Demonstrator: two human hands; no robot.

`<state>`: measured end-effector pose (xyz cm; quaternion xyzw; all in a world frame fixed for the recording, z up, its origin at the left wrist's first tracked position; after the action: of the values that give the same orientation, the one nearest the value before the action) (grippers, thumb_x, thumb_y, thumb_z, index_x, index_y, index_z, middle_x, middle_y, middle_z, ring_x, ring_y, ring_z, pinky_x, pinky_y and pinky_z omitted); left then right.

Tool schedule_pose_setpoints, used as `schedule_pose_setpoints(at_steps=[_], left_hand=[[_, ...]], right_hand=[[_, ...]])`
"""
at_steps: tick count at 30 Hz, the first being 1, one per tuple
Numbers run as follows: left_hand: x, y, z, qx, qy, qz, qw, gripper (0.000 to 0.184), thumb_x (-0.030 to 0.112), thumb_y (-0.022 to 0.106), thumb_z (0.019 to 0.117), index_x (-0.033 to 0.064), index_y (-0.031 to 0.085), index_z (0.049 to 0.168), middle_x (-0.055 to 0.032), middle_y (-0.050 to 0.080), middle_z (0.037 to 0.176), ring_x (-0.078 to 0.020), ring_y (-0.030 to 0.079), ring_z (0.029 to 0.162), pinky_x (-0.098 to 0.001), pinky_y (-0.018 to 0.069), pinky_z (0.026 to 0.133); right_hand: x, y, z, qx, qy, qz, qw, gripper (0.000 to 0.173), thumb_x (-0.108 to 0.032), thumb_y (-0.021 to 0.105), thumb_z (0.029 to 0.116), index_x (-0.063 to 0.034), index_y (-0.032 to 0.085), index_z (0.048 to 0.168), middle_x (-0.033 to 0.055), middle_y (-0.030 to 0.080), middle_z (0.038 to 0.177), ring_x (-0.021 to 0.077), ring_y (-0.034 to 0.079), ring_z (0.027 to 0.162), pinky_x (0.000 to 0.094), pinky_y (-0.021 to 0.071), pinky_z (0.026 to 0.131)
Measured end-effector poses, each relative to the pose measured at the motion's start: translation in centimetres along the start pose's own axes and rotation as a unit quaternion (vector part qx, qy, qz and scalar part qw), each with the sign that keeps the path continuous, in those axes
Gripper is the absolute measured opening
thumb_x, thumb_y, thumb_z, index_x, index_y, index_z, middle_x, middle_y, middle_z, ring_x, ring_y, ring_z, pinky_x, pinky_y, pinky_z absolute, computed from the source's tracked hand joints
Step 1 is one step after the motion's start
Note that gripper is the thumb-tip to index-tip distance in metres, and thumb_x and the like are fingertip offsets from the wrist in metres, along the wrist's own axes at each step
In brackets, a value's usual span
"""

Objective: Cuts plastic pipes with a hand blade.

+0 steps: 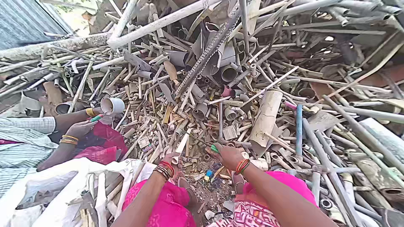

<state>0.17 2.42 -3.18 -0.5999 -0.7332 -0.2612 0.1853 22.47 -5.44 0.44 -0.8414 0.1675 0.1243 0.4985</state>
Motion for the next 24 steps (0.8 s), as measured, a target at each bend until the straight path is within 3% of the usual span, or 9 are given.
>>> schedule_pose_setpoints(at_steps=[4,7,10,13,16,18,19,22,24], left_hand=[[-4.3,-3.1,-3.8,-0.071,0.002,0.034,0.997,0.018,0.012,0.035,0.1042,0.0044,0.051,0.102,-0.0104,0.058,0.073,-0.018,0.057,0.054,-0.0303,0.0498,0.049],[-6.8,-3.8,-5.8,-0.103,-0.006,0.1,0.99,0.017,0.003,0.035,0.1002,0.0038,0.05,0.107,-0.0096,0.057,0.073,-0.0163,0.056,0.053,-0.0287,0.0491,0.047],[-8.6,-3.8,-7.4,-0.176,0.009,0.145,0.974,0.025,-0.008,0.034,0.0911,0.0057,0.048,0.107,-0.0051,0.052,0.069,-0.0115,0.05,0.048,-0.0243,0.0431,0.041],[-9.9,-3.2,-9.0,-0.254,0.016,0.175,0.951,0.024,-0.011,0.032,0.089,0.007,0.047,0.097,-0.0011,0.049,0.065,-0.0064,0.047,0.045,-0.0188,0.0394,0.038],[-10.3,-2.5,-9.9,-0.244,0.02,0.218,0.945,0.013,-0.001,0.039,0.1009,0.0056,0.049,0.096,0.0005,0.047,0.058,-0.004,0.043,0.04,-0.0159,0.036,0.037],[-10.6,-2.5,-9.3,-0.279,0.067,0.263,0.921,0.004,0.008,0.047,0.1067,0.0063,0.051,0.105,0.0031,0.048,0.063,-0.0028,0.045,0.044,-0.0156,0.0395,0.041],[-10.7,-2.4,-9.0,-0.307,0.098,0.286,0.902,0.005,0.008,0.05,0.1059,0.0062,0.049,0.11,0.0043,0.047,0.065,-0.0023,0.045,0.046,-0.0157,0.0408,0.043],[-11.3,-1.8,-9.1,-0.39,0.154,0.311,0.853,0.035,0.005,0.055,0.0935,0.0035,0.04,0.125,0.0055,0.047,0.071,-0.0016,0.046,0.049,-0.0163,0.0426,0.047],[-11.8,-1.6,-9.4,-0.406,0.16,0.315,0.843,0.045,0.006,0.057,0.0903,0.0022,0.038,0.131,0.005,0.05,0.074,-0.002,0.049,0.05,-0.0171,0.0455,0.048]], right_hand=[[-3.1,5.3,-4.6,-0.016,-0.082,-0.079,0.993,0.05,-0.029,0.04,0.1126,-0.0061,0.037,0.156,0.0291,0.058,0.137,0.0483,0.064,0.114,0.0627,0.0499,0.092],[-2.6,7.6,-6.3,0.006,-0.077,-0.123,0.989,0.052,-0.022,0.044,0.1101,-0.0076,0.033,0.159,0.031,0.057,0.137,0.05,0.066,0.108,0.0634,0.0514,0.087],[1.6,5.8,-6.6,0.086,0.052,-0.09,0.991,0.056,-0.016,0.043,0.1078,-0.0076,0.03,0.161,0.0318,0.056,0.138,0.0505,0.065,0.112,0.0639,0.0503,0.091],[5.3,3.3,-8.5,0.148,0.201,-0.037,0.968,0.052,-0.03,0.036,0.1121,-0.0098,0.03,0.16,0.028,0.06,0.135,0.0454,0.064,0.119,0.0602,0.0501,0.097],[2.5,4.5,-12.1,0.095,0.084,-0.127,0.984,0.051,-0.025,0.04,0.1115,-0.0069,0.033,0.158,0.0313,0.059,0.132,0.0502,0.064,0.114,0.0642,0.0493,0.092],[1.6,5.6,-13.6,0.064,-0.002,-0.181,0.981,0.05,-0.027,0.041,0.1114,-0.0068,0.036,0.157,0.0322,0.06,0.128,0.0518,0.065,0.107,0.0651,0.0494,0.087],[2.6,5.3,-13.8,0.069,0.006,-0.186,0.98,0.05,-0.025,0.042,0.1108,-0.0063,0.036,0.156,0.0319,0.061,0.127,0.0518,0.065,0.106,0.0649,0.05,0.086],[7.7,3.5,-13.9,0.121,0.188,-0.088,0.971,0.048,-0.029,0.038,0.1118,-0.0036,0.039,0.152,0.0311,0.063,0.127,0.0491,0.063,0.118,0.0641,0.0492,0.095],[8.0,3.9,-15.1,0.124,0.199,-0.067,0.97,0.05,-0.033,0.036,0.1127,-0.002,0.038,0.152,0.0313,0.062,0.127,0.0488,0.063,0.119,0.0636,0.0485,0.096]])
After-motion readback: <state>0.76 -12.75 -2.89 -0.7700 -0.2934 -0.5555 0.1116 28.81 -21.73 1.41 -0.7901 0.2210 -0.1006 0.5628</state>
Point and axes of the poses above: each hand's wrist, its own z-axis towards the middle knuckle, its own y-axis out of the palm, x = y × z, the point moved 4 cm from there along z, towards the middle knuckle
